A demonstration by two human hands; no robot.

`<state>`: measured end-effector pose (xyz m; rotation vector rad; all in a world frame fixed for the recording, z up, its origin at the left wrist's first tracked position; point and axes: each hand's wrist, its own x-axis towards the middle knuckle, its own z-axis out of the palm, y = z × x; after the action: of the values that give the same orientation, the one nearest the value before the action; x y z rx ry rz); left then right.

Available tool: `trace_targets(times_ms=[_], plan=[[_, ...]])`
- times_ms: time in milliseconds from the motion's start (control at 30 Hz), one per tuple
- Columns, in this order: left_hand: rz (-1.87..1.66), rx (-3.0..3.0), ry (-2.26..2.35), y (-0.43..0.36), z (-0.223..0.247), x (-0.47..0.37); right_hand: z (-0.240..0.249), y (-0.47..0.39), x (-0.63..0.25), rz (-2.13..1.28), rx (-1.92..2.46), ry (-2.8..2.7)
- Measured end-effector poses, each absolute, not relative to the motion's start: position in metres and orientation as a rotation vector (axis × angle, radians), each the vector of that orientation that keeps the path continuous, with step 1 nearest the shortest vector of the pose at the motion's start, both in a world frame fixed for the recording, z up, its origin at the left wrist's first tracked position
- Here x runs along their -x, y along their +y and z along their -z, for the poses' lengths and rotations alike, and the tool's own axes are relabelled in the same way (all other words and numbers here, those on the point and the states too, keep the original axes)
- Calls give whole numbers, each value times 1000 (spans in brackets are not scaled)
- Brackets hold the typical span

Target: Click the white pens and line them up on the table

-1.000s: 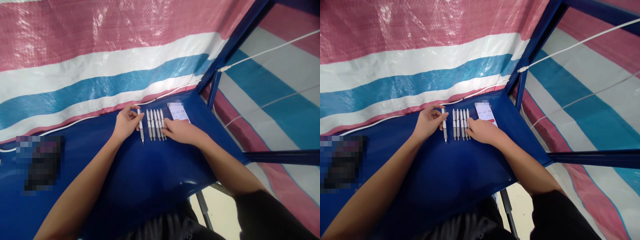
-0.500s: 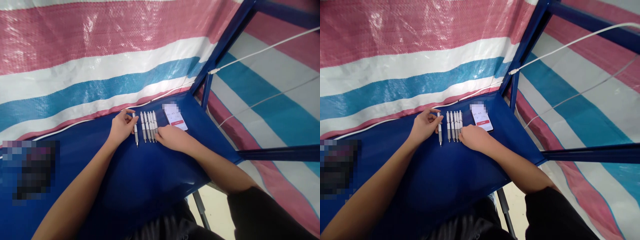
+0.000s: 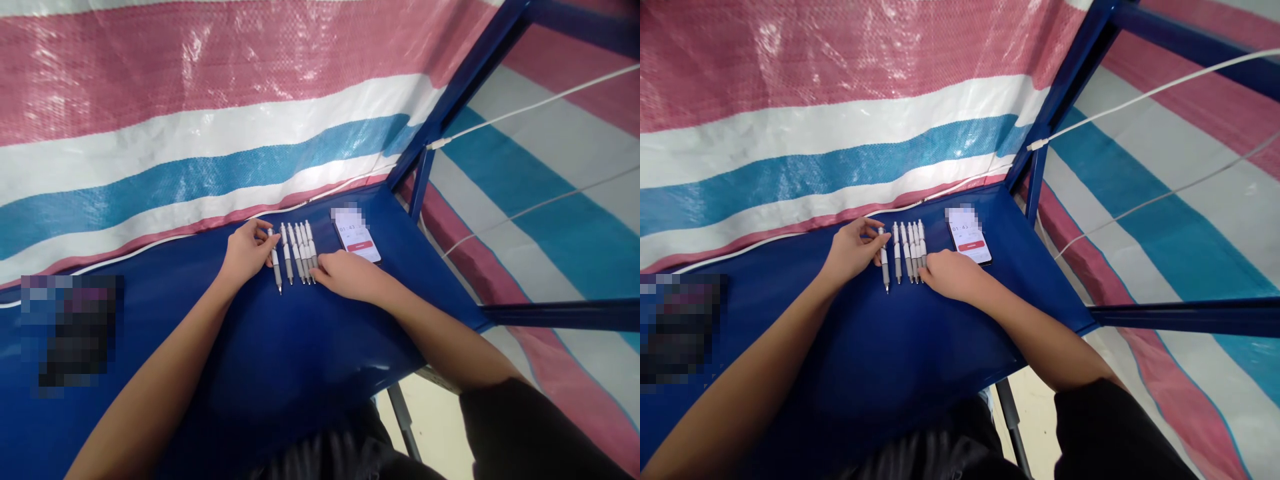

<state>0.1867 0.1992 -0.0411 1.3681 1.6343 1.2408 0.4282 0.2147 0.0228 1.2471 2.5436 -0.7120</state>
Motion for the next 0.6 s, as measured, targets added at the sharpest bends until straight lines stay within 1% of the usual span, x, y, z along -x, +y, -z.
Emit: trace_targets(times_ms=[167,333,600], plan=[[-1265,-1324,1649,201,42,-184,-24,211,-424,722,-1237,2534],[-1218,-1356,1664,201,39,-183,-23,212,-423,802,-1226,2539],[-1112,-1402,1738,199,33,-191,-25,215,-426,809,-1245,2530]])
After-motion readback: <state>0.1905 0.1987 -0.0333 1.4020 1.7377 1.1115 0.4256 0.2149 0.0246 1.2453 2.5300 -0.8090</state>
